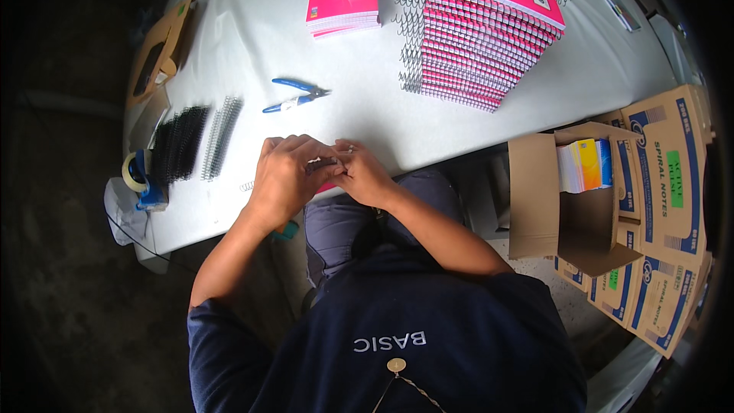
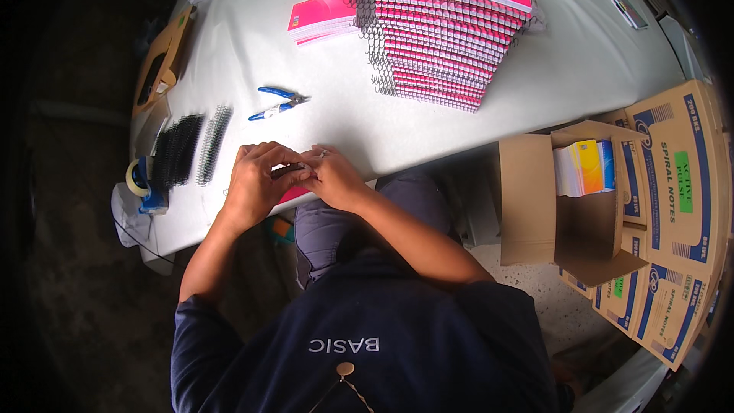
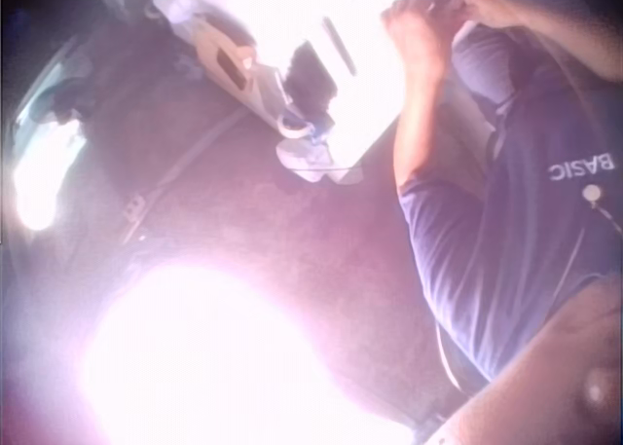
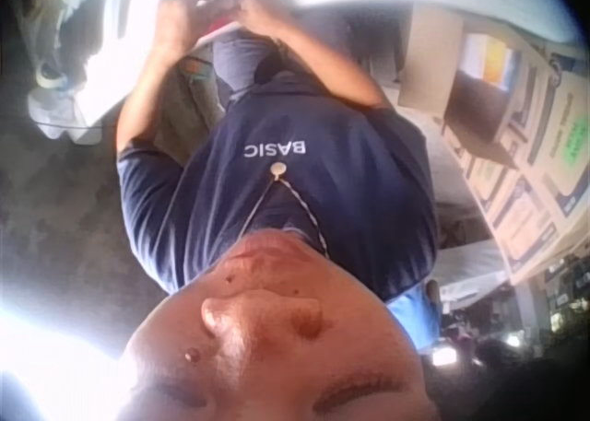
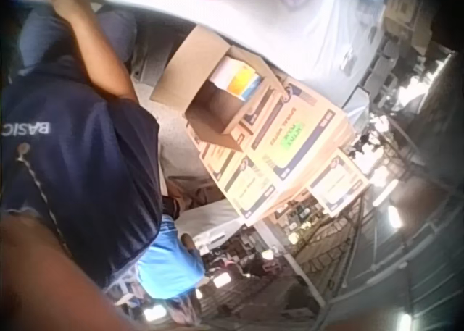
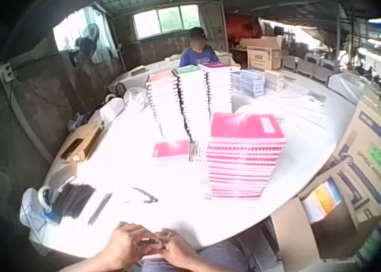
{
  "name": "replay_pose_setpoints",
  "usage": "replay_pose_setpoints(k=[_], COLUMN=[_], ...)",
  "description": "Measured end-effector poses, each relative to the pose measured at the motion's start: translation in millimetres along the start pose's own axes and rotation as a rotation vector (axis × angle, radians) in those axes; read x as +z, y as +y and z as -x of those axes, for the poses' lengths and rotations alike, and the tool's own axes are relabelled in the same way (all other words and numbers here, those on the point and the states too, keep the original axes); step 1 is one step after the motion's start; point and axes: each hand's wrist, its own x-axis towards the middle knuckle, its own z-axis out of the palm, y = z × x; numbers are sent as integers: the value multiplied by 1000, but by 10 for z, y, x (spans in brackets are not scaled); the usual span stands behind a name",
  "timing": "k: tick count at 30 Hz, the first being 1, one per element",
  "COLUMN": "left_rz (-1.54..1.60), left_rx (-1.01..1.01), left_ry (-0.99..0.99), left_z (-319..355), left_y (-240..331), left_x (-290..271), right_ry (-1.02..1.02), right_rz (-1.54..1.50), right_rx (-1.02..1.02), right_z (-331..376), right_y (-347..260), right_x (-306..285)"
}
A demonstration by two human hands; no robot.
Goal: The person assembles a notebook by inserting a spiral wire into the punched holes of a stack of papers and covers by hand.
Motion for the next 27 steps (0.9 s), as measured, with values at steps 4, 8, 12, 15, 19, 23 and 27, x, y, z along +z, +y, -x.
replay_pose_setpoints(k=[4, 8, 12, 15, 19, 23, 27], left_rz=[-45, -91, -182, -170, -47, 2, 34], left_rx=[50, 192, 221, 29, 191, 284, 646], left_ry=[-35, -63, -39, -53, 195, 326, 848], left_z=[11, 6, -11, -52, -168, -573, -1392], left_y=[-25, -82, -50, 89, 326, 688, 1045], left_x=[-3, -3, -23, -120, -273, -711, -638], right_ry=[-14, -47, 59, -15, 80, 542, 647], right_rz=[-22, -4, 37, -116, -366, 19, 317], right_rx=[15, 33, -14, 121, 216, -212, -468], right_z=[-1, -16, -12, 20, 26, -92, -461], right_y=[2, -56, -73, -134, -557, -967, -1094], right_x=[-7, -62, -28, -100, -463, -1401, -2455])
